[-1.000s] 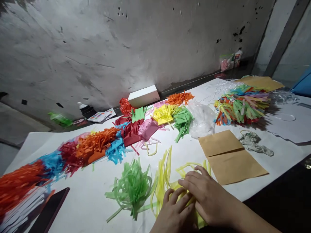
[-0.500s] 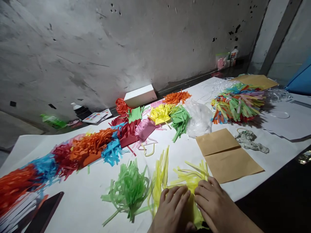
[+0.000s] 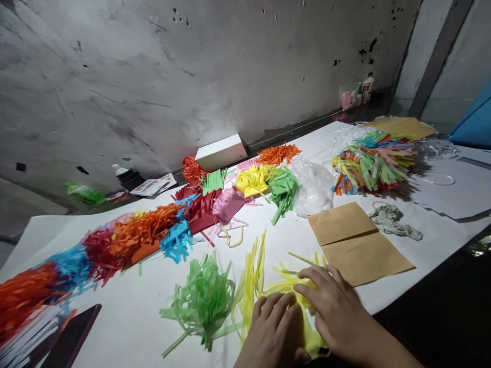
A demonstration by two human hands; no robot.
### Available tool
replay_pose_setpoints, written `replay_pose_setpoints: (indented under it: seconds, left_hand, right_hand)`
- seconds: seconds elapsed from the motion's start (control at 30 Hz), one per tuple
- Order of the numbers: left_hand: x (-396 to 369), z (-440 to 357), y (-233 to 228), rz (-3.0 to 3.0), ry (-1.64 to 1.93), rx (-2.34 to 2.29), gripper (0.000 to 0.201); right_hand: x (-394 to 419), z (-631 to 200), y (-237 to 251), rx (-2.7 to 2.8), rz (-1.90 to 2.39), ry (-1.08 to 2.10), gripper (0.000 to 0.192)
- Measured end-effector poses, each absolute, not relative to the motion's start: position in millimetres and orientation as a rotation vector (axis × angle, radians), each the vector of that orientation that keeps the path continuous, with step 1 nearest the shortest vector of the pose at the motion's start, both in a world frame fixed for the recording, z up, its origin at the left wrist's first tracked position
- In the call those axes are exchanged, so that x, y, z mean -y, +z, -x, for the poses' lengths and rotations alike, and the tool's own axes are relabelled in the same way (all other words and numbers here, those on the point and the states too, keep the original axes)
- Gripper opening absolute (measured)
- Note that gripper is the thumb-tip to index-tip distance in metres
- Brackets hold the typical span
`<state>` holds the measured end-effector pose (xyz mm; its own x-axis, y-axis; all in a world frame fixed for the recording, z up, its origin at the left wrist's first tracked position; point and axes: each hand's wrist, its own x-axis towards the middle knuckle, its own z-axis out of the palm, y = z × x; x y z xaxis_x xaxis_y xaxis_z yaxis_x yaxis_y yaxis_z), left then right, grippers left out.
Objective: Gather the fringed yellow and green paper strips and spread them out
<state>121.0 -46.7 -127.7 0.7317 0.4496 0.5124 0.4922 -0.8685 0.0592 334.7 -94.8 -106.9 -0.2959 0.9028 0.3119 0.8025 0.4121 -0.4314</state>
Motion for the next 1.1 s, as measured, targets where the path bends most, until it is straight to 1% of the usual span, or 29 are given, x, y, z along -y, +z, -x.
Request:
replay_pose_setpoints:
  seconds: [0.03, 0.07, 0.17, 0.23, 0.33, 0.47, 0.6, 0.8, 0.93, 1.0, 1.1]
  left_hand:
    - [46, -121, -128, 2.859, -0.817, 0.783, 0.052]
    - [46, -121, -129, 2.867, -0.828, 0.790, 0.052]
    - [46, -122, -131, 2.890, -0.842, 0.816, 0.053]
    - [46, -123, -131, 2.901, -0.823, 0.827, 0.057]
    - [47, -126, -130, 2.888, -0.778, 0.838, 0.065]
    - [47, -131, -129, 2.859, -0.773, 0.866, 0.070]
    - [45, -130, -131, 2.886, -0.772, 0.895, 0.073]
    - [46, -125, -133, 2.895, -0.760, 0.901, 0.066]
    - [48, -124, -135, 2.837, -0.856, 0.853, 0.051]
    - [48, -124, -136, 2.831, -0.886, 0.809, 0.048]
    - [48, -123, -136, 2.824, -0.890, 0.790, 0.048]
  right_hand:
    - [95, -335, -107, 2.184, 1.458, 0.280, 0.065]
    - [94, -334, -107, 2.192, 1.478, 0.297, 0.061]
    - [93, -333, -105, 2.195, 1.529, 0.332, 0.033]
    - [92, -332, -104, 2.197, 1.532, 0.331, 0.026]
    - [92, -333, -105, 2.187, 1.498, 0.318, 0.027]
    - [92, -333, -108, 2.133, 1.384, 0.241, 0.021]
    - [97, -330, -106, 2.157, 1.267, 0.135, 0.025]
    - [109, -323, -115, 2.154, 1.243, 0.123, 0.025]
    - [115, -321, -128, 2.116, 1.233, 0.027, 0.018]
    - [116, -320, -131, 2.078, 1.233, 0.005, 0.016]
    - [117, -317, -129, 2.054, 1.276, -0.016, 0.023]
